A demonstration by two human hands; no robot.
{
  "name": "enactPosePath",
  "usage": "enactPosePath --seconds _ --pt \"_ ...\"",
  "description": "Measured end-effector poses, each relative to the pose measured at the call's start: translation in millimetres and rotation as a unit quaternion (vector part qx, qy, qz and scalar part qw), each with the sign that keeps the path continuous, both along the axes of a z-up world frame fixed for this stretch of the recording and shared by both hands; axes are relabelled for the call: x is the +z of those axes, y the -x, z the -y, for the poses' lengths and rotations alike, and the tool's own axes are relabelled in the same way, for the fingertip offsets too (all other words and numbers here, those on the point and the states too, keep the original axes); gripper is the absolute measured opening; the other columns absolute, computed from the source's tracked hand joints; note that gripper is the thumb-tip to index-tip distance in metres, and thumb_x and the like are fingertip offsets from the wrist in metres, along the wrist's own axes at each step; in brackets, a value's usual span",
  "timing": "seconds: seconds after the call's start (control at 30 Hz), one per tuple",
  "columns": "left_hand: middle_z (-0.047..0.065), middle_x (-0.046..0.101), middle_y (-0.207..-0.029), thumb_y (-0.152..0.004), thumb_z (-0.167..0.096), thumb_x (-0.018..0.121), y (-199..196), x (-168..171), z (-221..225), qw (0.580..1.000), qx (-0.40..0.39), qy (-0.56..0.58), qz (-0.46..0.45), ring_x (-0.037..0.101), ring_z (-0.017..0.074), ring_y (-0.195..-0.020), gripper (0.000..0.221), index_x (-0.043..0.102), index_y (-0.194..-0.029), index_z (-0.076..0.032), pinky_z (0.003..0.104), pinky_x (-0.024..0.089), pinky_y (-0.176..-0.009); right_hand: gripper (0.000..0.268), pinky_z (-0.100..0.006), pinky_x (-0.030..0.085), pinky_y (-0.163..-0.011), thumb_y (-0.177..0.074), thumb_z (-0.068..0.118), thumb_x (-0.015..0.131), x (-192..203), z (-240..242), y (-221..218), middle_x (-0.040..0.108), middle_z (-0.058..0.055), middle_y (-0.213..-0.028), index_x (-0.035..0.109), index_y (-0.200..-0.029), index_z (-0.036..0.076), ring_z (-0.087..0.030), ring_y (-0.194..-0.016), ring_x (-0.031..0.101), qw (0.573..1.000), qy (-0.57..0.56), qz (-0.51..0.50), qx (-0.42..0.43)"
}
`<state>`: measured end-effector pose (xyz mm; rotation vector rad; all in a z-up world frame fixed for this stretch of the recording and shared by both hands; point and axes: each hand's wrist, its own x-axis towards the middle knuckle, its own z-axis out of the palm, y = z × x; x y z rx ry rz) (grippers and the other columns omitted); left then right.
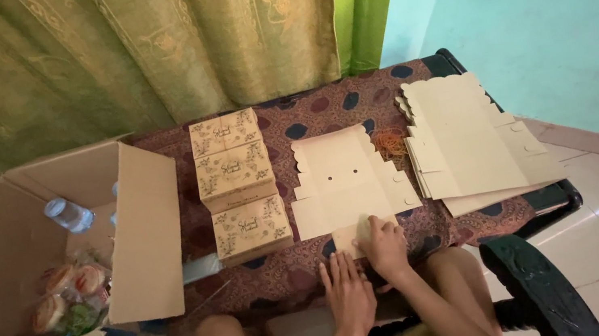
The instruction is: The person assembles cardboard food boxes by folding and interlocking the tabs, then stacks them on a table.
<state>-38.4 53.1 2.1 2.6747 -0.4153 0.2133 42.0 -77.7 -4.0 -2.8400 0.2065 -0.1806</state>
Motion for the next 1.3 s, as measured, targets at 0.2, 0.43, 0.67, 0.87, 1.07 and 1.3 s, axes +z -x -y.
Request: enactPosePath --seconds 0.2,0.43,0.67,0.87,1.07,1.3 --pt "0.033 0.046 -0.15 -0.094 -0.015 0.056 16 9 -7 1.0 -0.011 0.025 -0.006 0.032 0.0467 -0.147 0.056 0.048 -0.14 0.017 0.063 0.01 -0.122 0.073 -0.057 0.054 -0.09 -0.083 0.042 0.076 4 4 -4 0.06 -0.025 -0.119 0.046 -0.144 0.017 -0.05 -0.105 0.059 1.0 -0.012 -0.023 0.003" --pt "0.016 0.056 -0.116 -0.088 -0.01 0.064 -5 15 -16 0.975 0.073 0.186 0.101 0.054 0.0347 -0.107 0.03 0.062 -0.116 0.0 0.049 0.045 -0.096 0.06 -0.051 0.05 -0.091 -0.085 0.022 0.066 8 -5 3 0.058 -0.02 -0.124 0.05 -0.142 0.011 -0.04 -0.108 0.057 0.993 0.022 0.062 0.096" --pt "0.025 0.039 -0.15 -0.091 -0.03 0.064 -44 -21 -3 0.974 0.217 0.051 0.035 0.031 0.0463 -0.143 0.074 0.037 -0.147 0.01 0.058 0.025 -0.118 0.08 -0.063 0.019 -0.118 -0.088 0.034 0.072 27 -18 -2 0.022 -0.021 -0.165 0.035 -0.157 0.02 -0.045 -0.155 0.01 0.982 -0.007 -0.051 0.184" --pt "0.02 0.037 -0.156 -0.082 -0.021 0.066 -45 -15 2 0.964 0.225 0.112 0.083 0.032 0.0435 -0.143 0.075 0.042 -0.15 0.0 0.061 0.021 -0.12 0.07 -0.063 0.023 -0.114 -0.088 0.037 0.067 12 -15 2 0.029 -0.023 -0.162 0.044 -0.151 0.016 -0.048 -0.152 0.018 0.982 0.004 0.014 0.187" --pt "0.021 0.033 -0.16 -0.079 -0.01 0.066 -47 -19 -2 0.977 0.158 0.093 0.108 0.03 0.0455 -0.145 0.076 0.049 -0.153 -0.015 0.066 0.015 -0.121 0.081 -0.064 0.016 -0.118 -0.084 0.022 0.064 -1 -11 -3 0.023 -0.022 -0.166 0.03 -0.156 0.007 -0.045 -0.156 0.01 0.982 -0.022 -0.012 0.186" --pt "0.025 0.033 -0.155 -0.085 -0.014 0.065 -45 0 -6 0.989 0.124 0.047 0.062 0.027 0.0489 -0.143 0.072 0.047 -0.154 -0.017 0.068 0.017 -0.117 0.098 -0.067 0.015 -0.118 -0.082 0.005 0.065 19 -17 3 0.026 -0.029 -0.162 0.009 -0.162 0.0 -0.049 -0.152 0.02 0.979 -0.115 0.003 0.166"
